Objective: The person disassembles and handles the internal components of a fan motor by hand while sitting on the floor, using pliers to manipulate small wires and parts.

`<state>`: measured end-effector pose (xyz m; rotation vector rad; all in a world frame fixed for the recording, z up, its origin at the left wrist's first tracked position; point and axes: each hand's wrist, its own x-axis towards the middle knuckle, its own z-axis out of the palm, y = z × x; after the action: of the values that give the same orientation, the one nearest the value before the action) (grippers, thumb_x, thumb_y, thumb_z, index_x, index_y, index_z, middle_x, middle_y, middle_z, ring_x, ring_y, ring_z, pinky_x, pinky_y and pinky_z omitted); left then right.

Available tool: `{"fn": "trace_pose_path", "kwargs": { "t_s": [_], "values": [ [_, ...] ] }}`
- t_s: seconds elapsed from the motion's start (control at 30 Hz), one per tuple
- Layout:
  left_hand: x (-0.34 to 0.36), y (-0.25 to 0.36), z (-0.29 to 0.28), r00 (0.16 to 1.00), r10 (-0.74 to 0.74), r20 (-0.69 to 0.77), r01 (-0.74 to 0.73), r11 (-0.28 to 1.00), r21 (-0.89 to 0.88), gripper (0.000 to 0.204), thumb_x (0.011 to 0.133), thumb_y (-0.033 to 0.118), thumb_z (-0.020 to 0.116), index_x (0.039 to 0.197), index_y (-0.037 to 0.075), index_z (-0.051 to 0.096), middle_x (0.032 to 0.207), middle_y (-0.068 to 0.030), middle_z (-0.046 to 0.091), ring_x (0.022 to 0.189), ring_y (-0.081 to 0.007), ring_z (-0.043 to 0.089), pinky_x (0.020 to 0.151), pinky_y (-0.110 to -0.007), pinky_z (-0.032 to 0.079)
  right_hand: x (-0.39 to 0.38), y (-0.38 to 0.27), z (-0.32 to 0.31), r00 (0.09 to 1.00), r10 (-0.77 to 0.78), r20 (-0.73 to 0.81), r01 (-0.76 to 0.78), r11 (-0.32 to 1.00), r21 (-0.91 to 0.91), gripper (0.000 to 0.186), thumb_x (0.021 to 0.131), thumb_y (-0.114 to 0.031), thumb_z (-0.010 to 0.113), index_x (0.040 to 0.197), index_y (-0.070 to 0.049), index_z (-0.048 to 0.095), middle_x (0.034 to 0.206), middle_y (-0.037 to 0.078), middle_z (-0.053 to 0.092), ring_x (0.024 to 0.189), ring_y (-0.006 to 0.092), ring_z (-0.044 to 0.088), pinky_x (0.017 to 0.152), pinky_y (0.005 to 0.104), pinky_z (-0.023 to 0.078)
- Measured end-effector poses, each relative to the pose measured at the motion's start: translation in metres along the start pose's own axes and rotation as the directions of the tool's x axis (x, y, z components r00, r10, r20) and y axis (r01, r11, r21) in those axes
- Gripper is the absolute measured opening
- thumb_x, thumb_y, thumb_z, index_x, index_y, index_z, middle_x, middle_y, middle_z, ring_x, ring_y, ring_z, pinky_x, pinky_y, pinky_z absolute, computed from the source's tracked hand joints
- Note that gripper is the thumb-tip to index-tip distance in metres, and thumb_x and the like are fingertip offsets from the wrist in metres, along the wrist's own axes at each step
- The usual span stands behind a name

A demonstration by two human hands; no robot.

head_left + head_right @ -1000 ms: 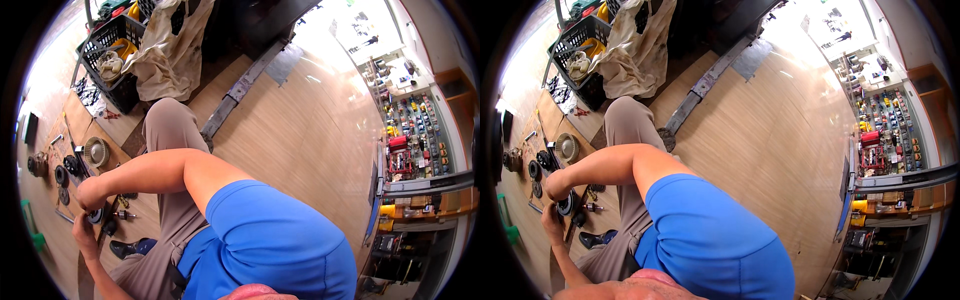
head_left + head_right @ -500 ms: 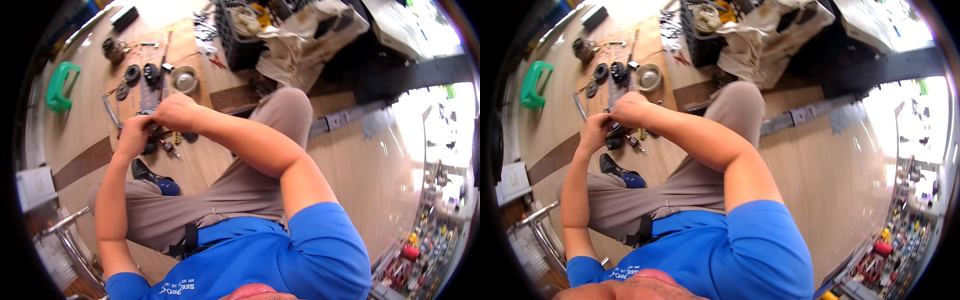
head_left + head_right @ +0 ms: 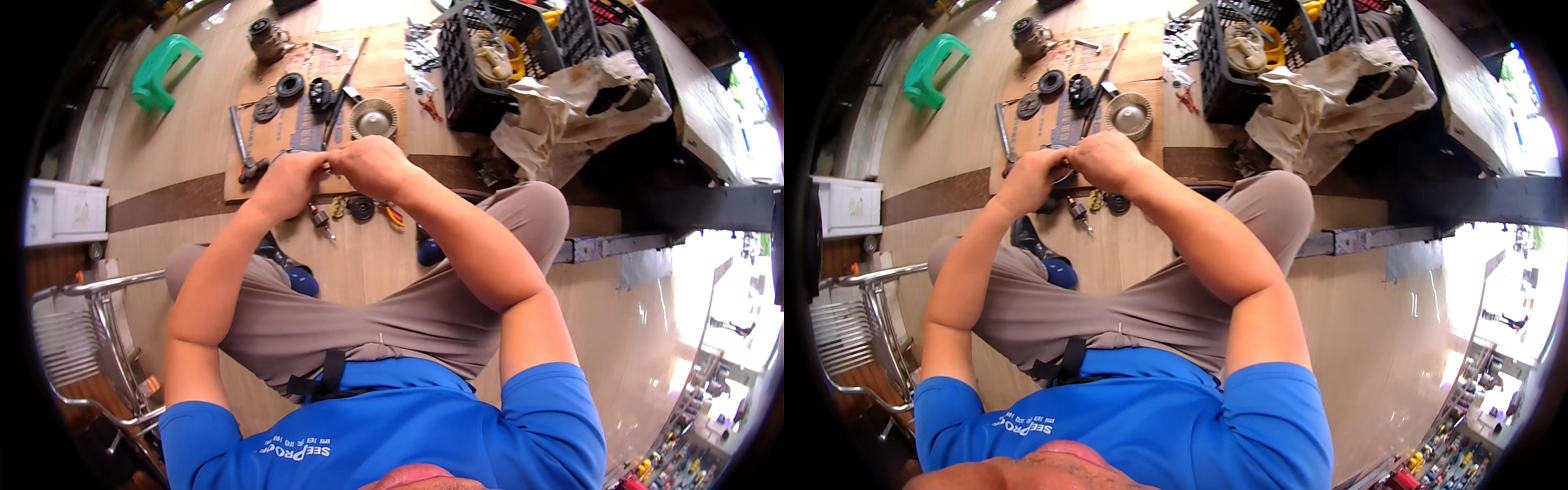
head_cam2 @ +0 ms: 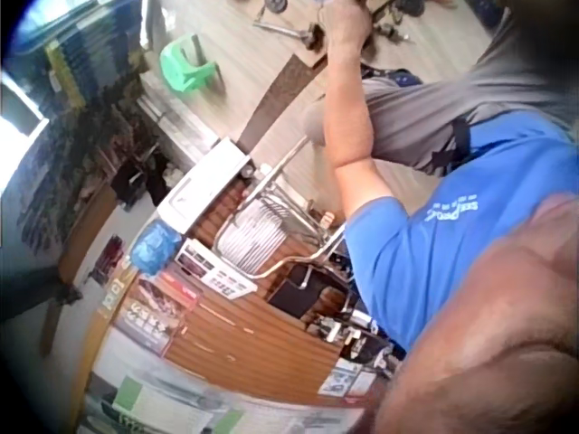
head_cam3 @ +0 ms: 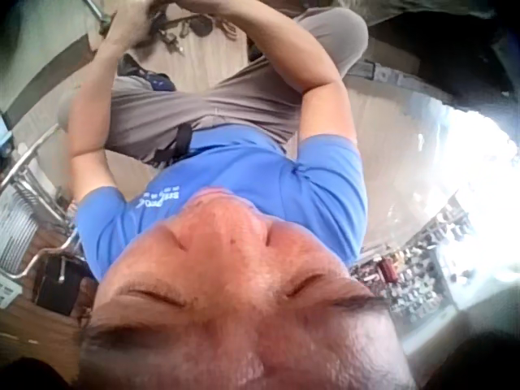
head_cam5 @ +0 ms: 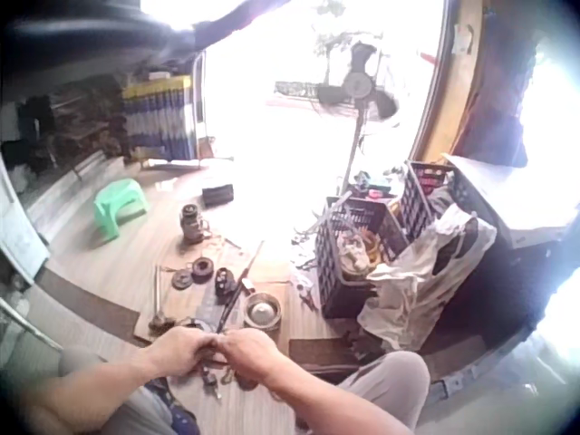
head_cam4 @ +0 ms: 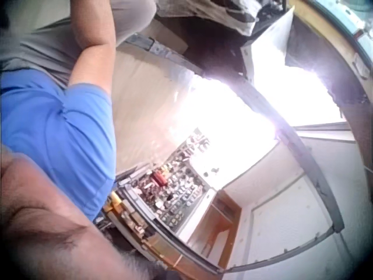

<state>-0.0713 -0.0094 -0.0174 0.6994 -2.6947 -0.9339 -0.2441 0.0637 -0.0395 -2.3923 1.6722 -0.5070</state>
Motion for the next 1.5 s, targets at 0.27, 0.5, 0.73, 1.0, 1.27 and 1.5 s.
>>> {"fn": "trace_pose_path", "kwargs": {
  "t_s": [0.27, 0.5, 0.73, 1.0, 1.27, 1.5],
  "values": [
    [-0.002, -0.010, -0.002, 0.982, -0.189, -0.016, 0.179, 0.952, -0.250, 0.021, 0.090, 0.008, 0.058, 0.109, 0.005, 0.067, 0.070, -0.0124, 0.060, 0.060, -0.0173, 0.055, 0.061, -0.031, 0.047, 0.002, 0.012, -0.020, 0.997, 0.063, 0.033, -0.062, 0.998, -0.030, 0.015, 0.086, -0.023, 0.060, 0.079, -0.010, 0.064, 0.081, 0.007, 0.067, 0.081, 0.0251, 0.066, 0.071, 0.0390, 0.047],
    [-0.001, -0.016, -0.006, 0.918, -0.318, 0.238, 0.395, 0.793, -0.463, 0.020, 0.091, 0.005, 0.055, 0.108, 0.002, 0.065, 0.072, -0.0021, 0.059, 0.064, -0.0093, 0.053, 0.061, -0.026, 0.047, 0.000, 0.021, -0.021, 0.999, 0.003, -0.045, 0.003, 0.991, 0.137, 0.012, 0.082, -0.020, 0.062, 0.085, -0.009, 0.065, 0.077, 0.010, 0.061, 0.076, 0.0302, 0.062, 0.067, 0.0395, 0.049],
    [0.001, -0.014, 0.007, 0.952, -0.236, 0.193, 0.297, 0.862, -0.411, 0.016, 0.091, 0.003, 0.055, 0.105, -0.002, 0.063, 0.076, -0.0039, 0.060, 0.067, -0.0108, 0.055, 0.063, -0.026, 0.047, 0.001, 0.014, -0.021, 1.000, 0.002, 0.014, -0.004, 0.990, 0.142, 0.014, 0.085, -0.021, 0.061, 0.084, -0.007, 0.063, 0.082, 0.012, 0.062, 0.082, 0.0306, 0.062, 0.072, 0.0402, 0.049],
    [0.000, 0.001, 0.005, 0.970, -0.241, 0.033, 0.241, 0.933, -0.268, 0.016, 0.091, 0.006, 0.056, 0.101, -0.003, 0.063, 0.073, -0.0066, 0.061, 0.066, -0.0103, 0.053, 0.063, -0.027, 0.046, -0.005, 0.014, -0.027, 0.999, 0.046, -0.005, -0.044, 0.974, 0.221, 0.016, 0.088, -0.020, 0.058, 0.085, -0.004, 0.061, 0.086, 0.014, 0.062, 0.086, 0.0326, 0.062, 0.076, 0.0416, 0.049],
    [-0.004, 0.002, 0.000, 0.995, 0.016, -0.095, -0.014, 1.000, 0.028, 0.015, 0.086, 0.005, 0.057, 0.098, -0.002, 0.063, 0.089, -0.0214, 0.064, 0.082, -0.0375, 0.063, 0.071, -0.038, 0.049, 0.000, 0.011, -0.021, 0.999, 0.037, -0.021, -0.031, 0.974, 0.223, 0.015, 0.087, -0.019, 0.058, 0.084, -0.005, 0.061, 0.087, 0.014, 0.063, 0.089, 0.0325, 0.062, 0.077, 0.0413, 0.049],
    [0.005, 0.004, -0.002, 0.987, 0.030, -0.159, -0.023, 0.999, 0.046, 0.020, 0.087, 0.005, 0.049, 0.101, -0.001, 0.061, 0.090, -0.0239, 0.062, 0.084, -0.0429, 0.059, 0.072, -0.046, 0.046, -0.003, 0.012, -0.030, 0.994, 0.105, -0.032, -0.100, 0.987, 0.126, 0.008, 0.080, -0.009, 0.056, 0.085, -0.009, 0.062, 0.091, 0.012, 0.064, 0.090, 0.0324, 0.063, 0.076, 0.0411, 0.051]
  ]
}}
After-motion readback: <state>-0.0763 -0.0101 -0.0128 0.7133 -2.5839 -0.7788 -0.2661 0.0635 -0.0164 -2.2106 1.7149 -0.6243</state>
